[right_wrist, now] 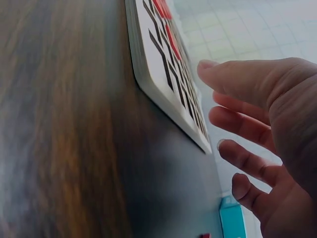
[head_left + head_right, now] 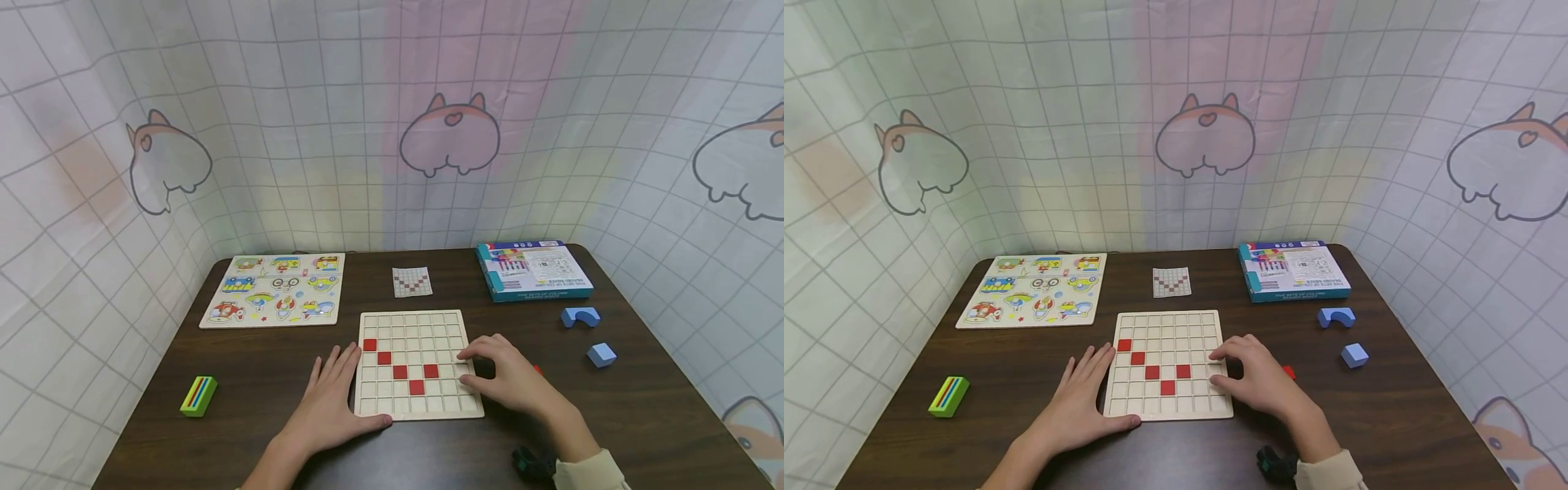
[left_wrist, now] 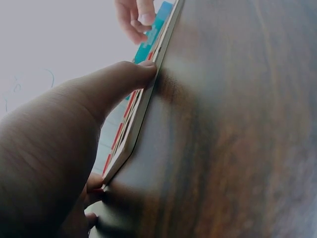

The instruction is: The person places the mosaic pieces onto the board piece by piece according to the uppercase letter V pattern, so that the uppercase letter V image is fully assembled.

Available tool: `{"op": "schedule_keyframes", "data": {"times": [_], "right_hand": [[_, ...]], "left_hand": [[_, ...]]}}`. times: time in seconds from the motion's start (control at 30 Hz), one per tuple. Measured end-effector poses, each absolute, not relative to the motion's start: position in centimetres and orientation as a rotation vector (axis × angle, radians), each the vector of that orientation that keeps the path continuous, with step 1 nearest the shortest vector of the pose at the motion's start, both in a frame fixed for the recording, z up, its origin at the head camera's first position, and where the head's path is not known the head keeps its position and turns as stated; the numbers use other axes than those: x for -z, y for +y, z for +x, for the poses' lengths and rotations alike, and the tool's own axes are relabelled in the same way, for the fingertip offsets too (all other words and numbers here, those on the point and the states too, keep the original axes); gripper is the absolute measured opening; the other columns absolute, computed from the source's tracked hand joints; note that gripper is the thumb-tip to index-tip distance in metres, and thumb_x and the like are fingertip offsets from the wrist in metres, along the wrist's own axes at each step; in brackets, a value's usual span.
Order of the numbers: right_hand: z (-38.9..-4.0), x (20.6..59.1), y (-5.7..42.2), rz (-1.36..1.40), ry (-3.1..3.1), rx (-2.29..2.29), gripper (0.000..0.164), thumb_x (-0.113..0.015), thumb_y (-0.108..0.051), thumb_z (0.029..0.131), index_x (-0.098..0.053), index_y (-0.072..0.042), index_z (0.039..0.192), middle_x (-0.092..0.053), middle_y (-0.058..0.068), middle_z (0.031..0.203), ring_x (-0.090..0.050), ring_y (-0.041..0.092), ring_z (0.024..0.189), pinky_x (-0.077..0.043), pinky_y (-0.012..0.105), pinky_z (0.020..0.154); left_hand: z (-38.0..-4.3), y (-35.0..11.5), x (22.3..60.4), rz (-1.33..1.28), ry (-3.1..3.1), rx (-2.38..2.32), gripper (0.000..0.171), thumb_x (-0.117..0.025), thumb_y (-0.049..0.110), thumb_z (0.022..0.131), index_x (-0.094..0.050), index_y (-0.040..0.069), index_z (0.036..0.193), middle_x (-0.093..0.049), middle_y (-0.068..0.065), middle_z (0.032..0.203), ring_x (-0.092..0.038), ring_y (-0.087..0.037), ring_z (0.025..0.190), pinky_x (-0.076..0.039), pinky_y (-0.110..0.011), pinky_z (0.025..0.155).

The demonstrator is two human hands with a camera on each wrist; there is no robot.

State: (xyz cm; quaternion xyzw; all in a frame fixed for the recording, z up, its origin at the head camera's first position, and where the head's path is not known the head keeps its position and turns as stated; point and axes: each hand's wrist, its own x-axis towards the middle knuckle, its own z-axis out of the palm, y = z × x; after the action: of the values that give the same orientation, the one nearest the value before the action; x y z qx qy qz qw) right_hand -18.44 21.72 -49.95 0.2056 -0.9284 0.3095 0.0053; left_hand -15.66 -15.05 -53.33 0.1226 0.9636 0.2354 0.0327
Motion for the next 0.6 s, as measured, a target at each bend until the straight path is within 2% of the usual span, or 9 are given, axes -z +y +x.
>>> {"op": "schedule_keyframes", "data": {"times": [0.23,0.6], "right_hand": [[-18.3,50.2,22.9,0.644,-2.911,-0.923,0.032,-0.09,-0.035,0.096,-0.08,-0.028,0.125,-0.073,-0.018,0.126,-0.058,0.012,0.12,-0.059,0.051,0.107],[-17.6,50.3,25.2,0.604,-2.907,-0.892,0.033,-0.091,-0.035,0.095,-0.079,-0.03,0.126,-0.074,-0.016,0.127,-0.06,0.015,0.121,-0.058,0.055,0.106]], "left_hand": [[-15.6,-15.2,53.3,0.387,2.97,-0.732,0.141,-0.075,0.098,0.07,-0.027,0.022,0.178,-0.027,-0.002,0.186,-0.018,-0.037,0.175,-0.008,-0.07,0.14],[-15.6,-15.2,53.3,0.389,2.972,-0.724,0.142,-0.074,0.099,0.07,-0.027,0.021,0.178,-0.027,-0.002,0.186,-0.018,-0.037,0.175,-0.007,-0.07,0.14]]}}
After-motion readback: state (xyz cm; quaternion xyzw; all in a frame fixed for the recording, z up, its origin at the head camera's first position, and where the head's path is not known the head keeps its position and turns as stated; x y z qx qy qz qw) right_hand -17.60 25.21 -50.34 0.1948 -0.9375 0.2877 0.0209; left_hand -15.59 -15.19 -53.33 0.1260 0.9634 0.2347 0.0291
